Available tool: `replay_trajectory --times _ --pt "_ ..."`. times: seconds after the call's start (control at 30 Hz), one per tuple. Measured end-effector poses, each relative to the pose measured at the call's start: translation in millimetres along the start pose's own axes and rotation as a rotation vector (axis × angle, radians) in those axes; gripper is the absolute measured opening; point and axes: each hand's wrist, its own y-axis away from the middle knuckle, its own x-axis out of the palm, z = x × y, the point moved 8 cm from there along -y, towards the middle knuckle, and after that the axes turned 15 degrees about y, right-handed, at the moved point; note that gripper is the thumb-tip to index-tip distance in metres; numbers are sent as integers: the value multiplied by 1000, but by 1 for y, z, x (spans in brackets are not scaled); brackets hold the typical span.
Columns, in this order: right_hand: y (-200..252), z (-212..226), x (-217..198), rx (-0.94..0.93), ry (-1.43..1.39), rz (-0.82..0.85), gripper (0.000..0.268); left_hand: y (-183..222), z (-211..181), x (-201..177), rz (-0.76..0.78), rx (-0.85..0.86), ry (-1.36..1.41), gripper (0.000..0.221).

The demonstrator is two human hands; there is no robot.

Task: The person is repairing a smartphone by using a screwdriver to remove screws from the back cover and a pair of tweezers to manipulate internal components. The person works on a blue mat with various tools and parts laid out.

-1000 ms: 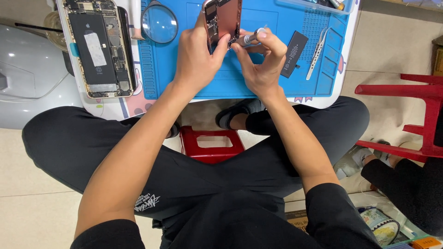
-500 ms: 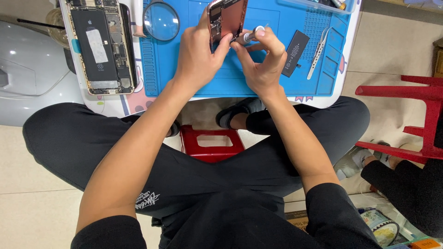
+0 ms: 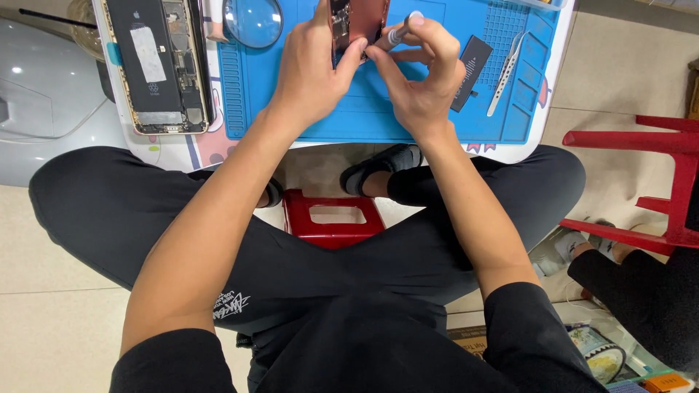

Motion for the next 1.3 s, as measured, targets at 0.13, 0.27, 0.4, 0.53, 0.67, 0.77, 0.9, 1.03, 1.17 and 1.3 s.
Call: replay_trajectory --times 0.13,0.27,0.4,0.53,0.67,0.77,0.9,1.03,1.17,1.3 --pt "-5 -3 2 0 46 22 67 -4 -7 -4 -9 10 2 25" --pt "-9 -2 2 -20 84 50 66 -5 -3 -4 -13 -6 5 27" --pt "-9 -2 2 -37 108 72 67 -4 -1 -3 -12 1 17 29" --pt "-8 -2 2 -25 164 79 57 -6 -1 -3 -13 1 17 24" --pt "-23 14 0 -4 106 87 27 -5 9 0 8 -12 -51 25" --pt "-29 19 -1 -28 125 104 20 -3 2 1 8 15 -79 27" --pt "-34 20 -1 -49 137 116 21 -4 -2 -2 7 7 -21 16" --pt "-35 16 -3 -8 86 71 23 -3 -11 -4 50 31 24 14" --pt "-34 8 -4 -38 44 45 25 -5 -17 -6 48 39 102 25" --pt "-33 3 -2 -8 68 41 21 -3 -4 -3 23 61 92 26"
